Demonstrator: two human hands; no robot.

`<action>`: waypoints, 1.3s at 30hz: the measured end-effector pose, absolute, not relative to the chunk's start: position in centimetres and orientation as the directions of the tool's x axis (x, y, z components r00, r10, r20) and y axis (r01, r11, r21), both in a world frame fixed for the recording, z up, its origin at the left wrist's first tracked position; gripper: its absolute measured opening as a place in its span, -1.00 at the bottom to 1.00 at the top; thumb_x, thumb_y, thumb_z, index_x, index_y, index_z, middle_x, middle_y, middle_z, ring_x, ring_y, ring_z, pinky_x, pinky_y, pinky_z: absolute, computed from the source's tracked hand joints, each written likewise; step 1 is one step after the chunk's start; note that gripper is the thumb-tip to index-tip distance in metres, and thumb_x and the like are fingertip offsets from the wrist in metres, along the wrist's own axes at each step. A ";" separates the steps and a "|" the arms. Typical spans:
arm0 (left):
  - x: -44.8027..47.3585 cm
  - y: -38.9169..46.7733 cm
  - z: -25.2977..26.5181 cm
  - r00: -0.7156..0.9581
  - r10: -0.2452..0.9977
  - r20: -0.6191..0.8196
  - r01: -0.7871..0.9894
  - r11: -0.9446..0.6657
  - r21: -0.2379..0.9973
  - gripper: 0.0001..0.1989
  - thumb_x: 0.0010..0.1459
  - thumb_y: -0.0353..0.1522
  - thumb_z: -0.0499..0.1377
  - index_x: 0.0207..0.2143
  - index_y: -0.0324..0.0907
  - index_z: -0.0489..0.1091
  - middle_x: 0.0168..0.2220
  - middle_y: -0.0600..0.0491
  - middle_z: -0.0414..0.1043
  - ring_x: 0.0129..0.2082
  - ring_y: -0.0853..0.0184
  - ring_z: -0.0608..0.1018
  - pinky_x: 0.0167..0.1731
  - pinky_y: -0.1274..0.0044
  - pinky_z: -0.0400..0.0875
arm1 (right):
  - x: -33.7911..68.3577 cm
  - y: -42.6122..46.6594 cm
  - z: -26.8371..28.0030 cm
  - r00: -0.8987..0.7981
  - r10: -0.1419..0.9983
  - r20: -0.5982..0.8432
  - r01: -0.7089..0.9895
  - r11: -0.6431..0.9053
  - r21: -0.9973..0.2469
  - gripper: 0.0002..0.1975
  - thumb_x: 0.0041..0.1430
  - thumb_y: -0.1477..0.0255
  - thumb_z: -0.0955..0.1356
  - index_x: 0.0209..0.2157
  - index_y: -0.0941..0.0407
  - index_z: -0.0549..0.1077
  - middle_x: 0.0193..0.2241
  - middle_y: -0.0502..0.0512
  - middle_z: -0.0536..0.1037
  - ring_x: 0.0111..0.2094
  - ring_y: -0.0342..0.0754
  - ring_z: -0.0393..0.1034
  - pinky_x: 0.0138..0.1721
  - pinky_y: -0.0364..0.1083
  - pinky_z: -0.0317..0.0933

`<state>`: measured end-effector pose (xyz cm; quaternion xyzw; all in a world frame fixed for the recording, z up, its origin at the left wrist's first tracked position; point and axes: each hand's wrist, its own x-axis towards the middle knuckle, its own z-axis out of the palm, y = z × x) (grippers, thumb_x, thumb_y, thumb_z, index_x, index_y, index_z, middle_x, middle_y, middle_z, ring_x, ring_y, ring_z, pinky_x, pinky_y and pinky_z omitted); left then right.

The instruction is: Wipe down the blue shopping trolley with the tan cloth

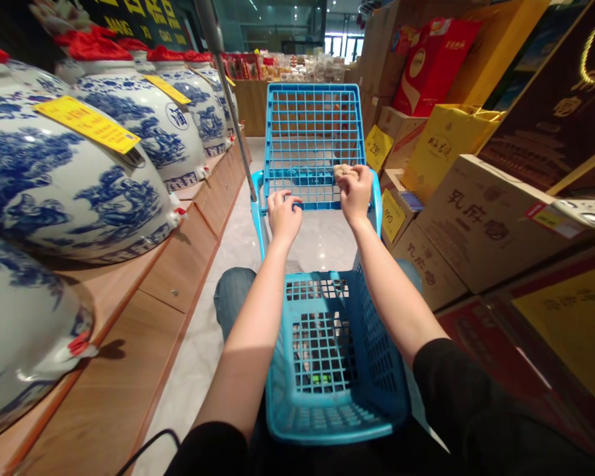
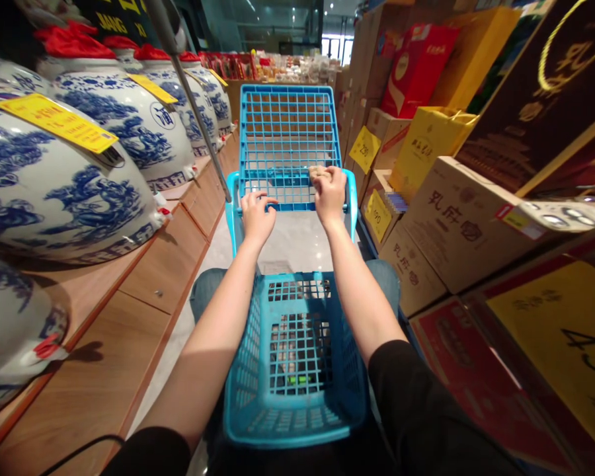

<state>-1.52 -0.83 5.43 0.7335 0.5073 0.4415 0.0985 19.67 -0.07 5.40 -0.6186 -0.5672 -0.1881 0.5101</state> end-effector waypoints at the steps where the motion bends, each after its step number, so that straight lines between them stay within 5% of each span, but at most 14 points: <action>1: -1.4 -0.9 5.5 0.096 0.835 0.543 0.654 -0.464 0.598 -0.71 0.20 -0.56 0.14 -0.29 -0.04 0.59 0.15 -0.06 0.49 0.33 0.02 0.37 0.44 0.16 0.25 | 20.4 -0.1 5.4 0.343 0.469 0.813 0.881 0.139 -0.452 -0.71 0.34 0.56 0.23 -0.30 0.07 0.58 0.05 0.26 0.43 0.13 0.18 0.34 0.22 0.28 0.36; 3: -1.2 -0.9 5.6 0.098 0.841 0.533 0.650 -0.459 0.605 -0.71 0.20 -0.56 0.14 -0.30 -0.05 0.59 0.16 -0.07 0.49 0.35 0.02 0.36 0.45 0.17 0.24 | 20.1 -0.2 5.1 0.369 0.445 0.816 0.879 0.117 -0.462 -0.69 0.30 0.59 0.22 -0.27 0.08 0.59 0.06 0.27 0.42 0.14 0.20 0.33 0.21 0.31 0.37; 8: -0.8 -0.9 5.7 0.103 0.839 0.534 0.663 -0.458 0.592 -0.70 0.21 -0.57 0.14 -0.21 -0.09 0.60 0.16 -0.11 0.49 0.34 0.03 0.38 0.47 0.24 0.20 | 13.6 -0.5 4.0 0.079 0.652 0.754 0.922 0.239 -0.303 -0.66 0.35 0.55 0.25 -0.14 0.01 0.64 0.10 0.24 0.48 0.17 0.18 0.32 0.14 0.20 0.43; 11: -1.2 -0.7 5.6 0.103 0.831 0.547 0.665 -0.466 0.583 -0.68 0.21 -0.58 0.12 -0.16 -0.09 0.58 0.15 -0.09 0.51 0.33 0.05 0.39 0.46 0.25 0.21 | 13.3 -0.2 4.2 0.013 0.673 0.740 0.922 0.278 -0.269 -0.69 0.39 0.50 0.27 -0.12 -0.05 0.65 0.11 0.20 0.48 0.22 0.17 0.30 0.16 0.18 0.41; 19: -1.4 -0.3 5.4 0.105 0.828 0.551 0.652 -0.476 0.591 -0.68 0.21 -0.57 0.11 -0.17 -0.08 0.57 0.13 -0.10 0.52 0.32 0.05 0.40 0.44 0.21 0.24 | 19.7 0.0 4.7 0.338 0.501 0.797 0.875 0.144 -0.462 -0.66 0.36 0.57 0.24 -0.07 0.07 0.63 0.11 0.29 0.40 0.18 0.22 0.32 0.23 0.33 0.34; 26: -1.4 -0.1 5.2 0.108 0.810 0.577 0.642 -0.500 0.582 -0.69 0.19 -0.59 0.14 -0.18 -0.10 0.60 0.12 -0.10 0.53 0.30 0.02 0.41 0.44 0.18 0.23 | 13.9 0.1 4.2 0.022 0.662 0.749 0.901 0.312 -0.302 -0.67 0.37 0.57 0.28 -0.10 -0.02 0.65 0.11 0.21 0.49 0.18 0.18 0.32 0.17 0.19 0.40; 33: -1.5 0.0 5.2 0.091 0.809 0.580 0.625 -0.500 0.599 -0.70 0.19 -0.59 0.13 -0.26 -0.07 0.57 0.08 -0.08 0.54 0.27 0.02 0.43 0.41 0.17 0.28 | 19.9 -0.3 5.3 0.411 0.503 0.760 0.827 0.145 -0.544 -0.61 0.30 0.62 0.26 0.01 0.11 0.61 0.14 0.30 0.37 0.23 0.22 0.28 0.32 0.36 0.28; 39: -1.3 0.0 5.2 0.107 0.805 0.583 0.620 -0.513 0.594 -0.70 0.16 -0.59 0.14 -0.18 -0.10 0.54 0.11 -0.13 0.54 0.29 0.00 0.42 0.44 0.15 0.22 | 13.0 -0.7 4.2 0.039 0.692 0.721 0.912 0.271 -0.309 -0.65 0.37 0.56 0.27 -0.01 0.00 0.63 0.16 0.25 0.47 0.28 0.24 0.27 0.24 0.27 0.40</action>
